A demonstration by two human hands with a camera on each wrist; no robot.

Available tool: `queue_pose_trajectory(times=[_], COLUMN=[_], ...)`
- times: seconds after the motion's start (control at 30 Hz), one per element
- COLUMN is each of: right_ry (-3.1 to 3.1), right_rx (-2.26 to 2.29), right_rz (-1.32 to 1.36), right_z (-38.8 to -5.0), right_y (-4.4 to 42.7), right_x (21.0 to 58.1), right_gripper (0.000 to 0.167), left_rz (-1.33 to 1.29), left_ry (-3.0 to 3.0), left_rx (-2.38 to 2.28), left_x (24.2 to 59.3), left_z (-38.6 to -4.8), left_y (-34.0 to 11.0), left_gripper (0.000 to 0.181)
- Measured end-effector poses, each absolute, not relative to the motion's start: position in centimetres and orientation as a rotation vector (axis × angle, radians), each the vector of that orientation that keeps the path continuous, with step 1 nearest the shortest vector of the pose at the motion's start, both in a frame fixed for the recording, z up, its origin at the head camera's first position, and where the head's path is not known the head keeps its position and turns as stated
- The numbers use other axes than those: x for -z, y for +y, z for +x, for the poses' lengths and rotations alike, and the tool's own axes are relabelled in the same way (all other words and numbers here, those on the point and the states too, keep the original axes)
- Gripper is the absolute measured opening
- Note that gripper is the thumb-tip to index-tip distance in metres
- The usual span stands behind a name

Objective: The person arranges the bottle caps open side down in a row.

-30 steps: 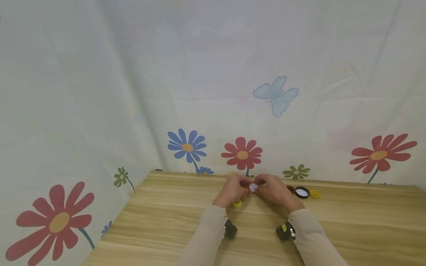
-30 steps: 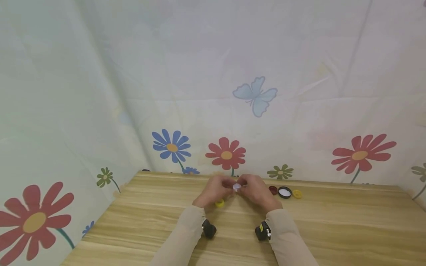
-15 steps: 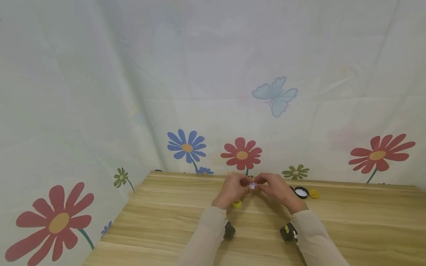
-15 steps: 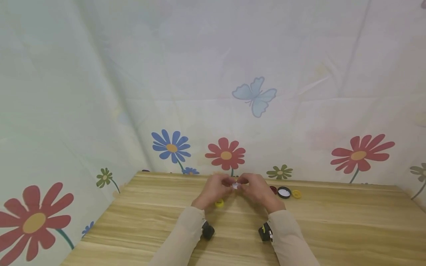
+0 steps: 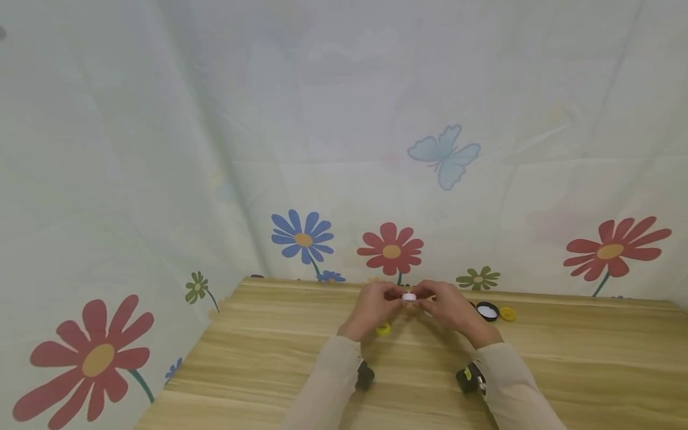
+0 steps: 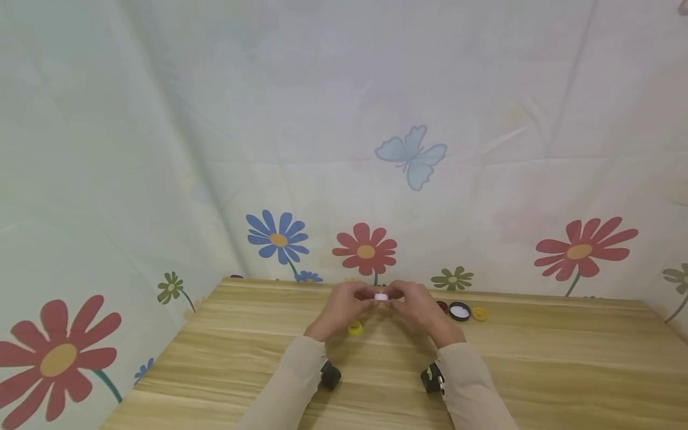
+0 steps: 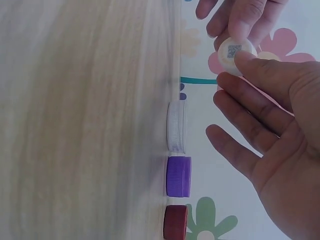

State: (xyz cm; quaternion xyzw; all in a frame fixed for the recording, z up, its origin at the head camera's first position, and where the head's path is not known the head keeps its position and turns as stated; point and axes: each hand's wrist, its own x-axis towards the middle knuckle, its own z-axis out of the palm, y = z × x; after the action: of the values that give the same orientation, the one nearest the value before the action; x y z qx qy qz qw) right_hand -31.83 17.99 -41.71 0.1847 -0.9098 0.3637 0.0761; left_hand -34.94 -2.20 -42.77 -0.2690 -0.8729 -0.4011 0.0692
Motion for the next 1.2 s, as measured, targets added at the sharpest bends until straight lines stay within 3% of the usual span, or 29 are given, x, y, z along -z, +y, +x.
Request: queue_pose_trajectory(times=[1.2], right_ry=[-2.71], right_rx=[-1.303], right_rz=[0.507], right_z=[-30.6], right_y=[18.1], right_x=[41.7], right_gripper=[0.01], left_rz=[-0.94], left_ry=[-2.658], left_rx=[1.236], left_x=[42.7], left_z=[-34.6], left_y=[-2.5], left_gripper=[0.026])
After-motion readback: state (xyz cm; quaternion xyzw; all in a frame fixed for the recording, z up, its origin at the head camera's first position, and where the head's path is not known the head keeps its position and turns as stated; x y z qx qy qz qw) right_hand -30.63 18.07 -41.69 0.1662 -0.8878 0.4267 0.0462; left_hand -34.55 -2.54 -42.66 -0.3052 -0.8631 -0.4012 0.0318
